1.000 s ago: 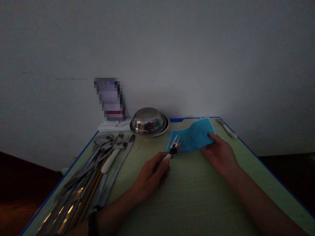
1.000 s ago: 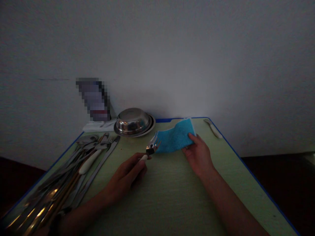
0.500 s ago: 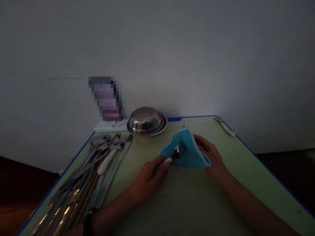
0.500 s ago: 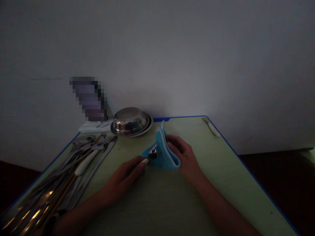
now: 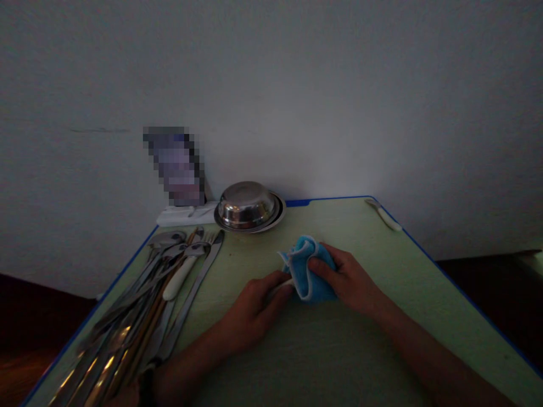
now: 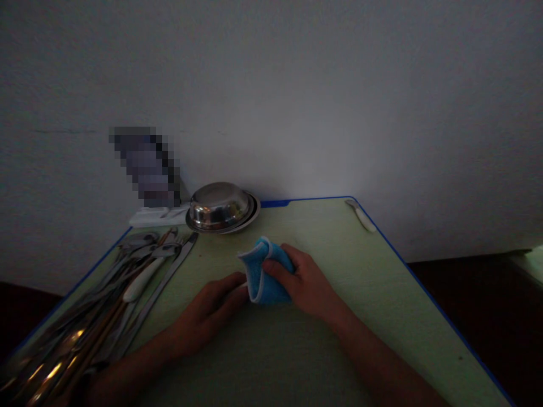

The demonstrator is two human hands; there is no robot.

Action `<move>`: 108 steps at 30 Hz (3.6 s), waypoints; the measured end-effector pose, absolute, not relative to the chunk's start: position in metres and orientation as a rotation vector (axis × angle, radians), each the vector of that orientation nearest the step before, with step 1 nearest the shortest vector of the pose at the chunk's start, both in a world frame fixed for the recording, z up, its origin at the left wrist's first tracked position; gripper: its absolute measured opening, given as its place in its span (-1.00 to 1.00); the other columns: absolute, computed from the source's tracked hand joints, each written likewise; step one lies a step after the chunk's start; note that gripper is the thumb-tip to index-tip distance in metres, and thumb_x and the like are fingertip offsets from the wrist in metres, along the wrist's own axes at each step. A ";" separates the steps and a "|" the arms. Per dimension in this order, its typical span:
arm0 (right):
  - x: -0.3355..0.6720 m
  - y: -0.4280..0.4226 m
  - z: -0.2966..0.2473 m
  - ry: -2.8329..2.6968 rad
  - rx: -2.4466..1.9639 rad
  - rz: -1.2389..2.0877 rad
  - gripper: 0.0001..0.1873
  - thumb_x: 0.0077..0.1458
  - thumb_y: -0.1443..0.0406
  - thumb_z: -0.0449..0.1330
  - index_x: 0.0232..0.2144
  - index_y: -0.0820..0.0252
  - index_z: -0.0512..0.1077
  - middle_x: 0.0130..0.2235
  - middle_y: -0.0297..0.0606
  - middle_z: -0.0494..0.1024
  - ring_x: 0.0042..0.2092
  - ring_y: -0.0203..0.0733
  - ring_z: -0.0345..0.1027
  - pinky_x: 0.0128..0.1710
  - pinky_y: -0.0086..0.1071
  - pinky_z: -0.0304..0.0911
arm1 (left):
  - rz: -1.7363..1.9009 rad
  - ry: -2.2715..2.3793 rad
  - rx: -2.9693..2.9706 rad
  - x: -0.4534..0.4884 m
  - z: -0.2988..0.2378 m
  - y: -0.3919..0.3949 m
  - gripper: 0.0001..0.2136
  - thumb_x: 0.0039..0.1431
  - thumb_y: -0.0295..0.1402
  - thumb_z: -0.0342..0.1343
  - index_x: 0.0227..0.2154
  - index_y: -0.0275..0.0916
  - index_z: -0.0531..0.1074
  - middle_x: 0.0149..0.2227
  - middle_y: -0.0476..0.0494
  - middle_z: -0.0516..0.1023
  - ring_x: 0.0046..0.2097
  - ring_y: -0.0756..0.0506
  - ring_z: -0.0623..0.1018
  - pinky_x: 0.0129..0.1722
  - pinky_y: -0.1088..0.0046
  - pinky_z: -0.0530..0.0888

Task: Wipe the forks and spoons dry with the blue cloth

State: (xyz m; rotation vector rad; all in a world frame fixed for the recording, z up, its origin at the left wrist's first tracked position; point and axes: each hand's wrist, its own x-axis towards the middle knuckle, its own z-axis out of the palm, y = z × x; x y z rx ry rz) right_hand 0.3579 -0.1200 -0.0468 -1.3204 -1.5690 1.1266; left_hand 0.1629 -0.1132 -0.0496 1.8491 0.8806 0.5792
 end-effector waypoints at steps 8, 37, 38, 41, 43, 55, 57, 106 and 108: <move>0.360 -0.112 -0.049 -0.934 -1.201 1.177 -0.58 -0.01 -0.07 0.04 -0.39 0.12 0.43 -0.45 -0.36 0.49 -0.36 -0.23 0.36 -0.37 -0.40 0.24 | 0.693 0.930 1.294 0.162 -0.056 -0.109 -0.76 0.22 -0.23 -0.11 -0.23 -0.22 0.39 -0.47 0.03 0.32 -0.45 0.04 0.31 -0.51 0.58 0.22; 0.336 -0.127 -0.063 -0.976 -1.313 1.300 -0.68 -0.11 0.07 0.22 -0.38 0.19 0.42 -0.42 -0.32 0.51 -0.41 -0.25 0.35 -0.38 -0.38 0.25 | 0.715 0.899 1.618 0.167 -0.060 -0.112 -0.79 0.09 -0.34 0.09 -0.19 -0.22 0.33 -0.17 -0.14 0.49 -0.18 -0.10 0.50 -0.12 0.34 0.42; 0.335 -0.127 -0.063 -0.963 -1.303 1.298 -0.68 -0.10 0.06 0.21 -0.39 0.19 0.41 -0.44 -0.34 0.50 -0.43 -0.26 0.34 -0.40 -0.39 0.24 | 0.673 0.900 1.654 0.167 -0.059 -0.112 -0.80 0.11 -0.33 0.07 -0.19 -0.22 0.32 -0.20 -0.13 0.50 -0.21 -0.09 0.50 -0.16 0.36 0.42; 0.334 -0.127 -0.062 -0.990 -1.355 1.227 -0.64 -0.06 0.00 0.14 -0.52 0.19 0.36 -0.55 -0.39 0.41 -0.52 -0.32 0.25 -0.48 -0.44 0.17 | 0.519 0.900 1.822 0.164 -0.054 -0.113 -0.84 0.17 -0.28 -0.02 -0.26 -0.22 0.36 -0.34 -0.06 0.48 -0.33 -0.05 0.47 -0.31 0.45 0.39; 0.335 -0.127 -0.061 -1.029 -1.452 1.139 -0.56 -0.04 -0.05 0.08 -0.63 0.19 0.29 -0.63 -0.40 0.33 -0.57 -0.33 0.18 -0.54 -0.45 0.10 | 0.448 0.891 1.878 0.163 -0.051 -0.114 -0.80 0.21 -0.24 -0.08 -0.36 -0.23 0.37 -0.46 -0.01 0.42 -0.43 -0.02 0.41 -0.41 0.49 0.33; 0.345 -0.110 -0.058 -0.511 -0.766 1.496 -0.53 0.05 -0.06 -0.06 -0.11 0.00 0.34 -0.07 -0.31 0.49 -0.12 -0.14 0.39 -0.21 -0.25 0.30 | 0.628 1.085 1.679 0.162 -0.052 -0.113 -0.66 0.25 -0.17 -0.20 -0.57 -0.23 0.19 -0.60 0.07 0.23 -0.53 0.04 0.27 -0.51 0.54 0.24; 0.352 -0.108 -0.053 -0.472 -0.718 1.638 -0.50 0.06 -0.07 -0.12 -0.13 0.05 0.35 -0.09 -0.26 0.50 -0.08 -0.12 0.38 -0.16 -0.18 0.29 | 0.615 1.075 1.705 0.161 -0.053 -0.113 -0.67 0.24 -0.17 -0.18 -0.56 -0.23 0.20 -0.60 0.07 0.23 -0.53 0.04 0.27 -0.51 0.54 0.24; 0.368 -0.113 -0.055 -1.786 -1.345 0.227 -0.93 0.11 0.31 0.02 -0.38 0.19 0.26 -0.44 -0.34 0.34 -0.41 -0.32 0.20 -0.38 -0.41 0.14 | 0.756 1.255 1.623 0.164 -0.052 -0.112 -0.67 0.22 -0.13 -0.16 -0.57 -0.22 0.18 -0.63 0.10 0.21 -0.57 0.04 0.24 -0.58 0.54 0.20; 0.369 -0.115 -0.051 -1.943 -1.209 0.252 -0.94 0.11 0.33 0.01 -0.37 0.19 0.27 -0.41 -0.32 0.33 -0.36 -0.30 0.21 -0.32 -0.40 0.16 | 0.794 1.272 1.621 0.165 -0.050 -0.113 -0.67 0.22 -0.15 -0.17 -0.58 -0.22 0.17 -0.63 0.09 0.20 -0.56 0.03 0.24 -0.57 0.55 0.20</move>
